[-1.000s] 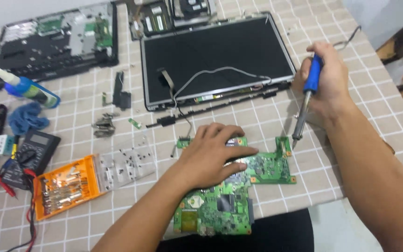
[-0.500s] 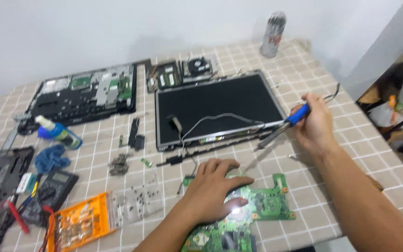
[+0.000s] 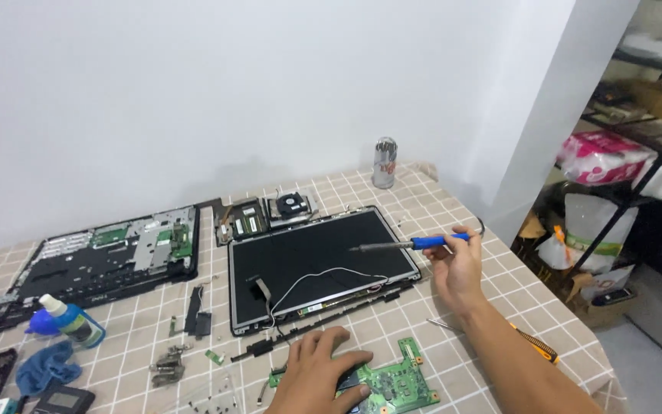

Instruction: Repairing laptop motherboard circuits using a multimeter for diagnostics and a soldering iron for component attachment.

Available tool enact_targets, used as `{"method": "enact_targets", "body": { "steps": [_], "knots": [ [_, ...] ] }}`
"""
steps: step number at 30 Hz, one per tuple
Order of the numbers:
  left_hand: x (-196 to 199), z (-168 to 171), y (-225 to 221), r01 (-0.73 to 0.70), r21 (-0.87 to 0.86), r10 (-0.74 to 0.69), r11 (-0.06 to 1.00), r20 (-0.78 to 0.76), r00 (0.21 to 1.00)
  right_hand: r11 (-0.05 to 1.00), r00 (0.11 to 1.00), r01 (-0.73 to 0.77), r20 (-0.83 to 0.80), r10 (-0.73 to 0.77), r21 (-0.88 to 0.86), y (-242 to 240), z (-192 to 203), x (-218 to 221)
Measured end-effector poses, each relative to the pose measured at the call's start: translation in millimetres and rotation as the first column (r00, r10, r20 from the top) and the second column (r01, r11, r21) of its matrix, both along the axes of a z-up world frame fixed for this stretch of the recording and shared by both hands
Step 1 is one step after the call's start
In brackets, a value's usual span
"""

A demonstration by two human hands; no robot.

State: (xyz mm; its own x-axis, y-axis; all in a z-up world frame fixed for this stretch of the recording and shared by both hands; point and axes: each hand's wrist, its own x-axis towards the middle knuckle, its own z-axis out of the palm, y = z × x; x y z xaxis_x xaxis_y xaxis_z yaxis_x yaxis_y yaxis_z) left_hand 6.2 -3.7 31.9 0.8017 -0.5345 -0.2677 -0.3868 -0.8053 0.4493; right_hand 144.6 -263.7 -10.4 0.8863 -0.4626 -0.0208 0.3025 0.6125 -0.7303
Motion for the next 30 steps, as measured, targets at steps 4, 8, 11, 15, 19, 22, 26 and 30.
{"method": "enact_targets", "body": {
  "steps": [4, 8, 11, 15, 19, 22, 26, 30],
  "knots": [
    [1, -8, 1, 0.024, -0.031, -0.023, 0.999, 0.048, 0.999, 0.995, 0.995, 0.095, 0.043, -0.094, -0.035, -1, 24, -5],
    [6, -17, 1, 0.045, -0.018, -0.043, 0.999, 0.064, 0.997, 0.971, 0.976, 0.211, -0.022, -0.215, -0.116, -5, 55, -4],
    [5, -15, 1, 0.055, -0.021, -0.053, 0.998, 0.065, 0.996, 0.959, 0.968, 0.218, -0.087, -0.236, -0.179, -7, 73, 1],
    [1, -12, 2, 0.027, -0.054, -0.024, 0.998, 0.056, 0.998, 0.927, 0.965, 0.222, -0.072, -0.254, -0.303, -5, 88, 23],
    [0, -5, 1, 0.011, -0.053, -0.011, 0.999, 0.001, 1.000, 0.860, 0.962, 0.169, -0.111, -0.251, -0.482, 6, 108, 37],
    [1, -3, 2, 0.034, -0.055, -0.033, 0.998, 0.009, 0.999, 0.786, 0.962, 0.123, -0.121, -0.244, -0.606, 11, 110, 55],
    [0, -1, 2, 0.037, -0.054, -0.037, 0.998, -0.004, 0.999, 0.732, 0.945, 0.129, -0.140, -0.295, -0.669, 20, 114, 68],
    [-2, -2, 3, 0.041, -0.088, -0.040, 0.995, 0.015, 0.999, 0.665, 0.937, 0.167, -0.094, -0.338, -0.728, 21, 111, 76]
  ]
}}
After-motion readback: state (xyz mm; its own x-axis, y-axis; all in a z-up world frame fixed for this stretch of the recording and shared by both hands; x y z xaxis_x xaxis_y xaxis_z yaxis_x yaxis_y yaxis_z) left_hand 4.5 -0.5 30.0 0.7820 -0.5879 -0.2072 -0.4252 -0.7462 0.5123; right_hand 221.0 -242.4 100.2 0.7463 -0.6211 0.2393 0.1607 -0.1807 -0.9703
